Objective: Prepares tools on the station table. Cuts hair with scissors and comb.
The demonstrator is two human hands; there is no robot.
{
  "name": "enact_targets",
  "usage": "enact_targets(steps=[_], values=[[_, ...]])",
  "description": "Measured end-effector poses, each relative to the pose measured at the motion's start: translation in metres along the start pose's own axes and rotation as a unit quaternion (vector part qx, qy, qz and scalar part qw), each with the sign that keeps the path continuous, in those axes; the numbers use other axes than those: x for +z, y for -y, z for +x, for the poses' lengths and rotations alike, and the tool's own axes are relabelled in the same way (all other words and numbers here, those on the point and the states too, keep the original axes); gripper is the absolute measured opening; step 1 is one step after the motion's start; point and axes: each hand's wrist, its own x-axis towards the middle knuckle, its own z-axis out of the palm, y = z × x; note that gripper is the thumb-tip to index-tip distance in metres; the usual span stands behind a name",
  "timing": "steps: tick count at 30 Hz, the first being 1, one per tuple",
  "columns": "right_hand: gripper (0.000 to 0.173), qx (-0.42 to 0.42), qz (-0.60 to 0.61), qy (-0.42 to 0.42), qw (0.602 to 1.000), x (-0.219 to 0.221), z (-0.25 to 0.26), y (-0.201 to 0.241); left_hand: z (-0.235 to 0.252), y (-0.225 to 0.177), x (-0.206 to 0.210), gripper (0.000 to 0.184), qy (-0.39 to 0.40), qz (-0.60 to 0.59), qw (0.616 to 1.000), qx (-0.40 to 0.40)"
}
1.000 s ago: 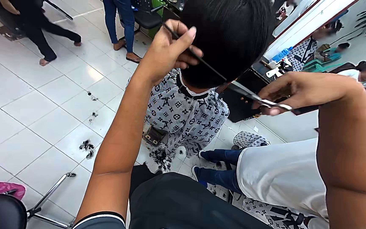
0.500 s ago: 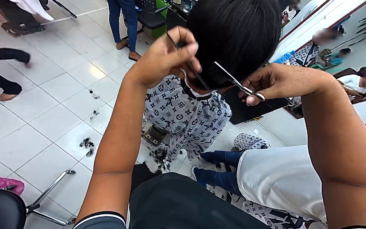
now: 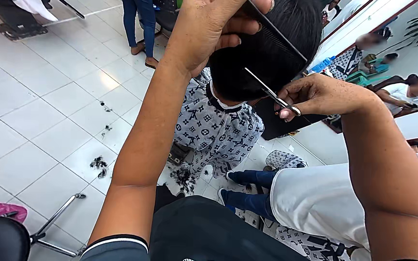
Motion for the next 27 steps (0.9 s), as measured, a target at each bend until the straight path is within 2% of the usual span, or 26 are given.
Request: enact_targets(steps=[2, 5, 8, 12, 15, 18, 20, 22, 23, 25, 27], values=[[0.026, 0.008, 0.001, 0.006, 1.0, 0.002, 0.0, 0.001, -0.001, 0.002, 0.002, 0.019, -0.013, 0.022, 0.999, -0.022], [0.025, 0.015, -0.04, -0.013, 0.999, 0.01, 0.001, 0.004, -0.001, 0.011, -0.002, 0.016, -0.016, 0.053, 0.997, -0.06], [0.037, 0.066, -0.096, 0.038, 0.993, 0.018, -0.006, 0.01, -0.01, 0.037, -0.018, 0.015, -0.004, 0.078, 0.993, -0.088], [0.034, 0.012, -0.005, 0.083, 0.996, 0.007, -0.025, 0.006, -0.033, 0.088, -0.046, 0.023, 0.009, 0.089, 0.99, -0.106], [0.043, 0.013, 0.035, 0.108, 0.993, -0.009, -0.03, 0.009, -0.047, 0.11, -0.065, 0.024, 0.021, 0.1, 0.987, -0.126], [0.055, 0.053, 0.028, 0.133, 0.989, -0.011, -0.016, 0.012, -0.047, 0.104, -0.073, 0.019, -0.008, 0.022, 0.995, -0.093], [0.059, 0.081, 0.017, 0.13, 0.988, -0.001, 0.001, 0.013, -0.041, 0.09, -0.073, 0.018, -0.015, -0.1, 0.994, -0.031], [0.053, 0.102, 0.013, 0.115, 0.988, 0.011, 0.019, 0.015, -0.032, 0.072, -0.067, 0.017, 0.003, -0.197, 0.98, 0.022], [0.043, 0.109, 0.007, 0.102, 0.989, 0.017, 0.025, 0.016, -0.028, 0.06, -0.061, 0.017, 0.006, -0.215, 0.976, 0.032], [0.026, 0.114, 0.001, 0.071, 0.991, 0.026, 0.034, 0.017, -0.022, 0.04, -0.047, 0.028, -0.01, -0.209, 0.977, 0.032], [0.021, 0.109, -0.034, 0.06, 0.992, 0.03, 0.035, 0.016, -0.017, 0.029, -0.036, 0.033, -0.035, -0.181, 0.983, 0.014]])
